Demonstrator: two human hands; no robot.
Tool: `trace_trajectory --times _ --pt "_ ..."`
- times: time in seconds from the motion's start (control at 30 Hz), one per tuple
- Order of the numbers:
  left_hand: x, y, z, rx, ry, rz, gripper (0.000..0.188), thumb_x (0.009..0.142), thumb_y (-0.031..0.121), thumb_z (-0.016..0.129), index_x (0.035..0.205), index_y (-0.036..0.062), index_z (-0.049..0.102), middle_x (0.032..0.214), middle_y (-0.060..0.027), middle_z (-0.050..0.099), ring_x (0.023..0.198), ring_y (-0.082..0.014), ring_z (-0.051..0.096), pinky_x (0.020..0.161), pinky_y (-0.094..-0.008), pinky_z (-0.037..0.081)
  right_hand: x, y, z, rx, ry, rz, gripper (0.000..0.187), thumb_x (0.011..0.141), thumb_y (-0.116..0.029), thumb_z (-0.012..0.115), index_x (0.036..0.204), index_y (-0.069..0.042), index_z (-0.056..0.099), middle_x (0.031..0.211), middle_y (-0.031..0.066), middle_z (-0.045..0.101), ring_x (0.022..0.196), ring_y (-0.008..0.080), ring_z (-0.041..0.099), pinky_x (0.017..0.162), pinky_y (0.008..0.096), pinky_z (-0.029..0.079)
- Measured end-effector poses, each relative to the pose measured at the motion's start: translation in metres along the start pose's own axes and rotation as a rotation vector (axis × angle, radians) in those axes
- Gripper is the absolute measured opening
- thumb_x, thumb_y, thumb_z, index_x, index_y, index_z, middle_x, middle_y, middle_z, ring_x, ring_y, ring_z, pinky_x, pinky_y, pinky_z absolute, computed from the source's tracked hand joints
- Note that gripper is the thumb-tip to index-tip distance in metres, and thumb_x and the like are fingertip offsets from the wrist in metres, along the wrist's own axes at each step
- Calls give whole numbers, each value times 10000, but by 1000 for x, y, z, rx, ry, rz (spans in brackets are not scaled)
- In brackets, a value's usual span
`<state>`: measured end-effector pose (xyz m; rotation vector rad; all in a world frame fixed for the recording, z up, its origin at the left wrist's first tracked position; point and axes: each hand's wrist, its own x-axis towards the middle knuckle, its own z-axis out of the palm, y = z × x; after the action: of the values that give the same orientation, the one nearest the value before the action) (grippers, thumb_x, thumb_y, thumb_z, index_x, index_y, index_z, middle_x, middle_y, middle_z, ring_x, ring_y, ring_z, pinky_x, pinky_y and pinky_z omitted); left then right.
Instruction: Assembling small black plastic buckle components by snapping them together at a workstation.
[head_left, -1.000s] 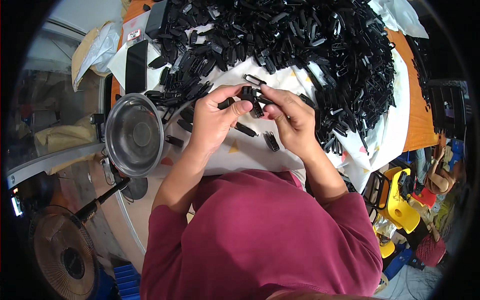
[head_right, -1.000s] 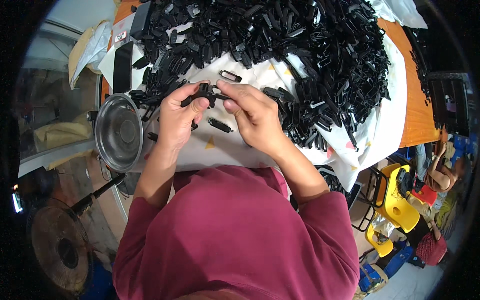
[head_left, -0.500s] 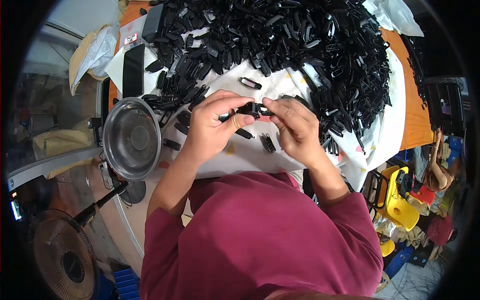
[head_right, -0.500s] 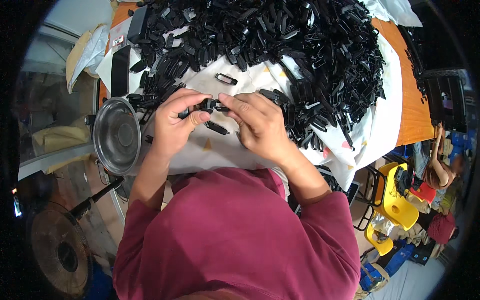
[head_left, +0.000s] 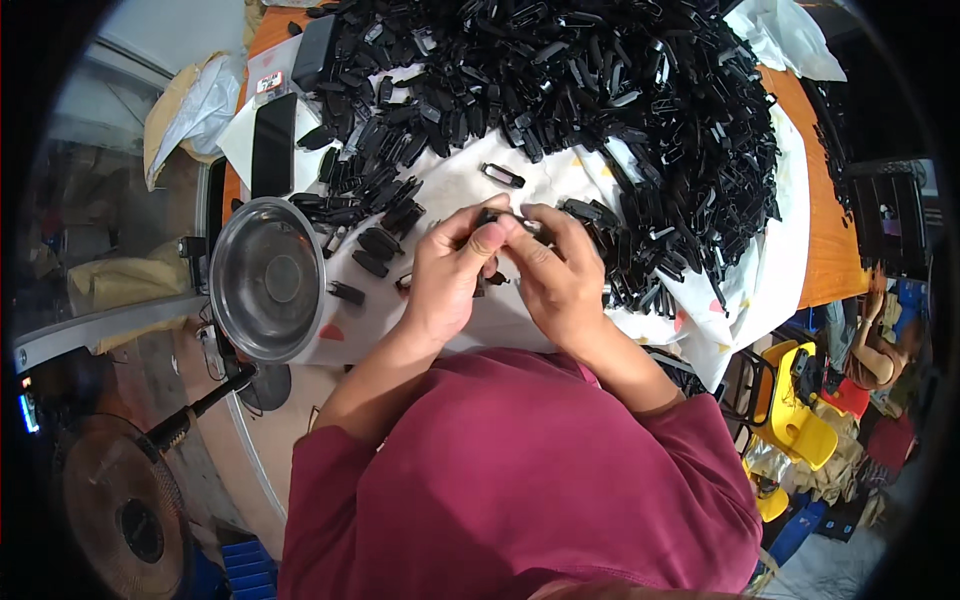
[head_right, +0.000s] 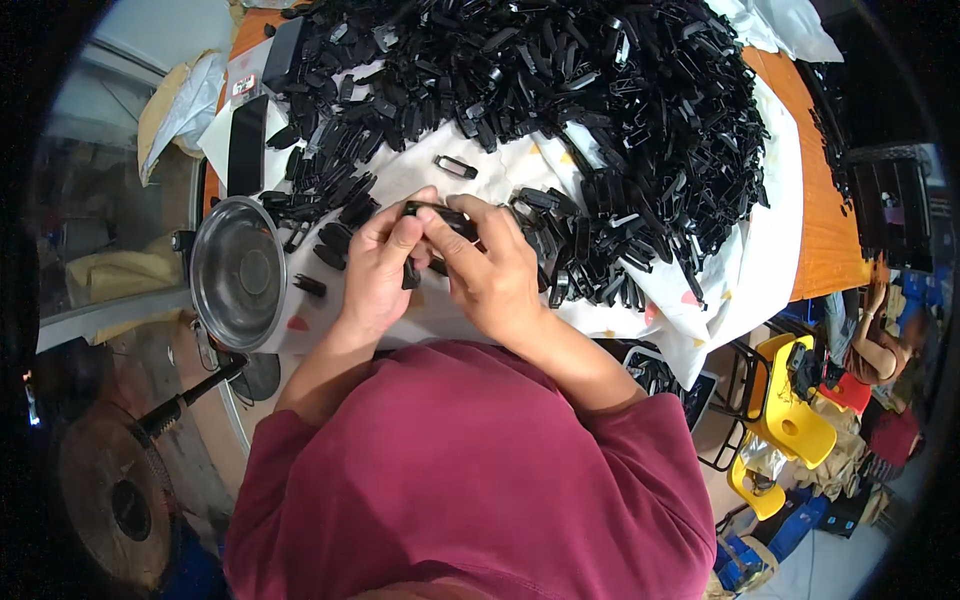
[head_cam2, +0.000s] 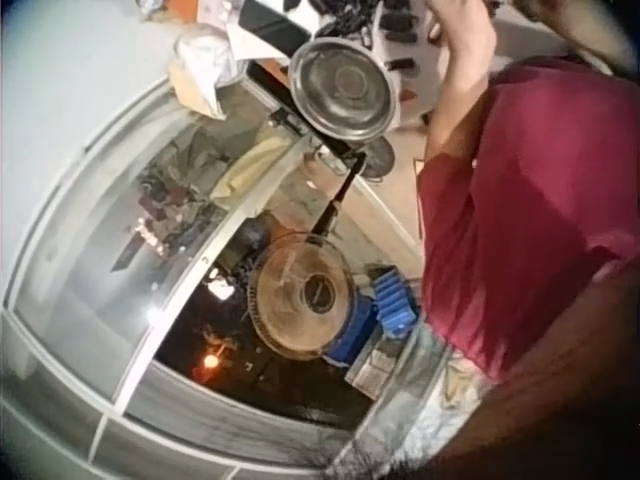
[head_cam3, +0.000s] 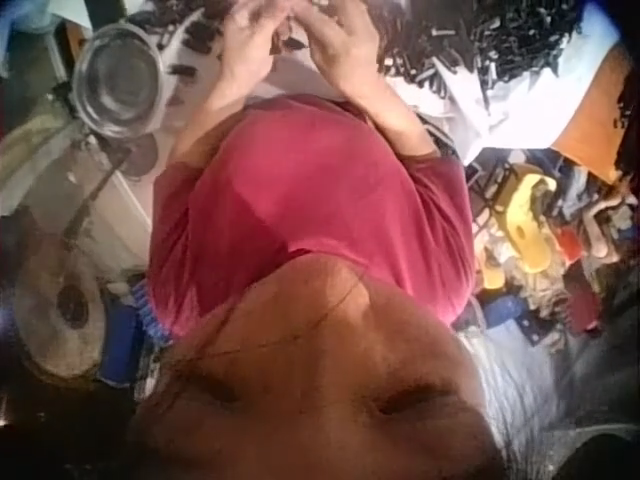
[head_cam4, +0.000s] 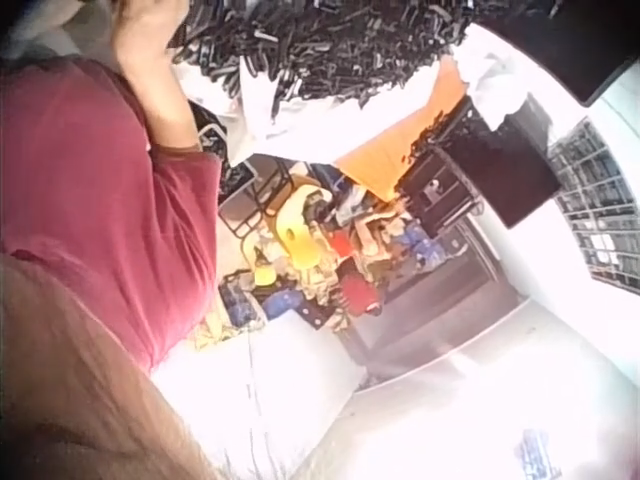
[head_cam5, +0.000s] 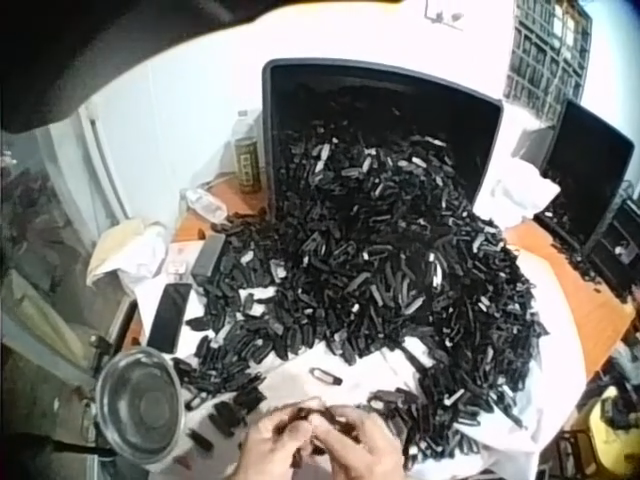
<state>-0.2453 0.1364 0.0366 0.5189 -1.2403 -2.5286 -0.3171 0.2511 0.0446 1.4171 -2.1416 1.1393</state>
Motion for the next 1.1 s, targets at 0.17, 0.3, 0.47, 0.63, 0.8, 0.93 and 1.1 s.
trace_trajectory --times 0.17,0.3,0.47,0.63,0.8,0.93,1.1 --pt "-17 -2 -28 -69 -77 -27 308 840 207 596 1050 -17 576 730 10 543 562 -47 430 523 -183 353 -16 -14 0 881 -272 829 261 796 -28 616 1030 44 525 856 65 600 696 84 561 604 194 462" --pt "-42 9 -53 5 12 -5 246 838 160 593 1022 -2 590 743 -2 543 561 -55 432 517 -193 355 -6 -16 12 739 -486 576 189 783 -50 632 949 21 576 856 83 626 697 126 583 643 241 460" --pt "-45 81 -121 1539 707 470 152 796 139 594 900 28 600 869 -110 601 796 -252 569 706 -338 439 24 62 43 -161 -402 262 261 714 -141 647 956 -56 601 888 118 610 842 285 570 719 346 463" --pt "-39 65 -119 1821 444 610 135 752 146 615 861 67 610 882 -84 593 813 -262 536 737 -366 401 20 90 61 -319 -545 215 268 709 -119 626 965 -58 575 880 118 609 827 302 570 719 377 463" --pt "-22 5 -66 1670 182 435 161 739 187 610 863 86 586 823 -88 584 779 -280 543 687 -379 439 22 62 42 74 -349 411 149 803 -74 544 943 -22 541 829 114 602 651 242 577 599 294 453" --pt "-3 -5 -69 1816 82 358 245 789 198 583 994 72 536 800 -81 584 756 -226 558 660 -345 449 10 47 27 605 -286 633 90 878 -33 456 916 -28 537 779 -2 522 616 47 457 530 199 389" --pt "-5 19 -55 351 -6 -207 190 865 119 516 1044 56 530 780 22 541 719 -50 489 639 -198 410 1 19 1 904 -367 709 189 822 -22 582 982 -5 483 932 64 574 835 92 528 696 213 428"
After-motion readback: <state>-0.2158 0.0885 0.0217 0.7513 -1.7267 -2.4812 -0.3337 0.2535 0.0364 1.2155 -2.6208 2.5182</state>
